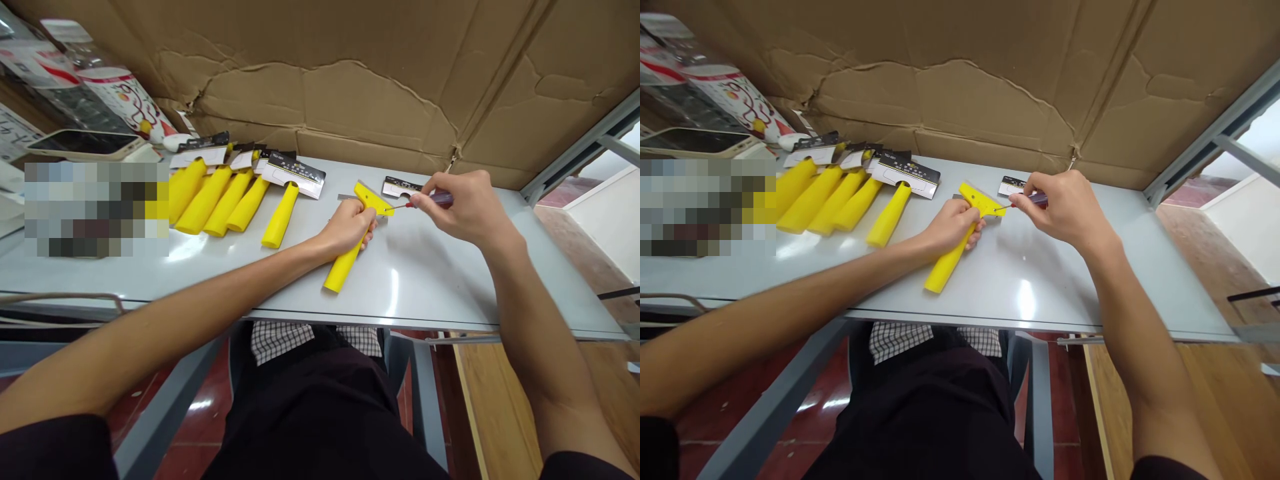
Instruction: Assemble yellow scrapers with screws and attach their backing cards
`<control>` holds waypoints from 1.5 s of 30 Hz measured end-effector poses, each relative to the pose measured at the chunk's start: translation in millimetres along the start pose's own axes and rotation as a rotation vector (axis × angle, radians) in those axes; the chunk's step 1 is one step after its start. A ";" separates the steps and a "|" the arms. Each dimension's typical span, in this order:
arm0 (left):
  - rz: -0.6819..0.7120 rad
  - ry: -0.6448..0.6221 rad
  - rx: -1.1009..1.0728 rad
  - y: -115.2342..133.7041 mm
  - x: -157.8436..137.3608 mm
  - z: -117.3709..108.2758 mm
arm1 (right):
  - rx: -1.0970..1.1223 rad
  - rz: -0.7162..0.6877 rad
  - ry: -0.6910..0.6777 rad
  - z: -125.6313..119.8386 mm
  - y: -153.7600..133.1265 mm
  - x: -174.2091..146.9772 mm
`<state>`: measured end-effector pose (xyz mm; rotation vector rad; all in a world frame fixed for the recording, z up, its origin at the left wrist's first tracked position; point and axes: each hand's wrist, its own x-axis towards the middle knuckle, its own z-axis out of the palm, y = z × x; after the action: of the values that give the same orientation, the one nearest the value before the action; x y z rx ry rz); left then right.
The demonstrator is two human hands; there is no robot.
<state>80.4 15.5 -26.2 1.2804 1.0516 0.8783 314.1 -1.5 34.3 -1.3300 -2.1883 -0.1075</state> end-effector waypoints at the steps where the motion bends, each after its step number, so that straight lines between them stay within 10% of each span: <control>1: -0.001 0.003 0.002 0.0 0.0 0.1 | 0.017 -0.004 -0.013 -1.0 -2.0 -0.3; 26: -0.011 0.050 0.002 1.5 0.8 0.4 | -0.116 0.012 -0.092 -4.8 2.4 -0.8; 36: 0.010 0.091 -0.038 7.4 6.7 -7.1 | -0.059 -0.012 -0.396 17.0 7.9 0.8; 45: 0.034 0.098 -0.308 9.0 12.1 -14.3 | -0.221 0.205 -0.427 28.3 48.7 4.2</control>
<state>71.0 32.4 -18.5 1.0071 0.9300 1.0917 341.3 36.1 2.3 -1.8340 -2.4203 0.0171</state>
